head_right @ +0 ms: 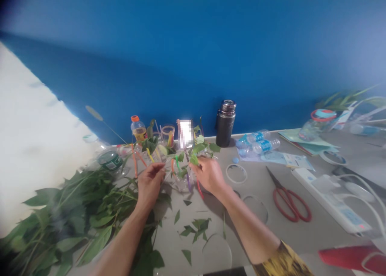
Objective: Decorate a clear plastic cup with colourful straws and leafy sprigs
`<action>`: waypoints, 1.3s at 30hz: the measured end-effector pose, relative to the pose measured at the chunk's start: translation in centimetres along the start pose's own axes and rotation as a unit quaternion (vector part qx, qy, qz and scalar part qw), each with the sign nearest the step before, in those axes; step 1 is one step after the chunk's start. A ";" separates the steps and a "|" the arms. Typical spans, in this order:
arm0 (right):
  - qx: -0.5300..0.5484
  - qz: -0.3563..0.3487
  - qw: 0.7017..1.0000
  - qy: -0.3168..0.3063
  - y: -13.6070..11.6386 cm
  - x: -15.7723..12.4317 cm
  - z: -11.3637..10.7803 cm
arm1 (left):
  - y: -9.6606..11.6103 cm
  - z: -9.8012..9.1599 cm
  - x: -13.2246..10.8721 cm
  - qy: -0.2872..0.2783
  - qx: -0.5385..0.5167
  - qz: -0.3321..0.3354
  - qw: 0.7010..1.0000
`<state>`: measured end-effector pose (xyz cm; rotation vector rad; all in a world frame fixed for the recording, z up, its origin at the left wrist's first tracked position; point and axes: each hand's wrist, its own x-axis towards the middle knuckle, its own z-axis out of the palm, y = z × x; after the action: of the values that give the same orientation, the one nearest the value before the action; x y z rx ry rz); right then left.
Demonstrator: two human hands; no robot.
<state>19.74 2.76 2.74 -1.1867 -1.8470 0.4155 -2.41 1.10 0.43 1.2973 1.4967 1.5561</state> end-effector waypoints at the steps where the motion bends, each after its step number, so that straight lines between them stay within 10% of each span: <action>1: -0.006 0.003 1.000 -0.001 0.0 0.0 0.0 | 0.0 0.0 0.0 0.000 -0.001 0.001 1.000; 39: -0.084 0.076 0.987 -0.113 -0.5 -0.6 -0.5 | 0.2 -0.3 0.1 0.003 -0.013 -0.004 1.000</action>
<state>19.99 1.91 3.03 -1.4523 -2.0233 0.5061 -2.71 1.09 0.67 1.2724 1.4789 1.5714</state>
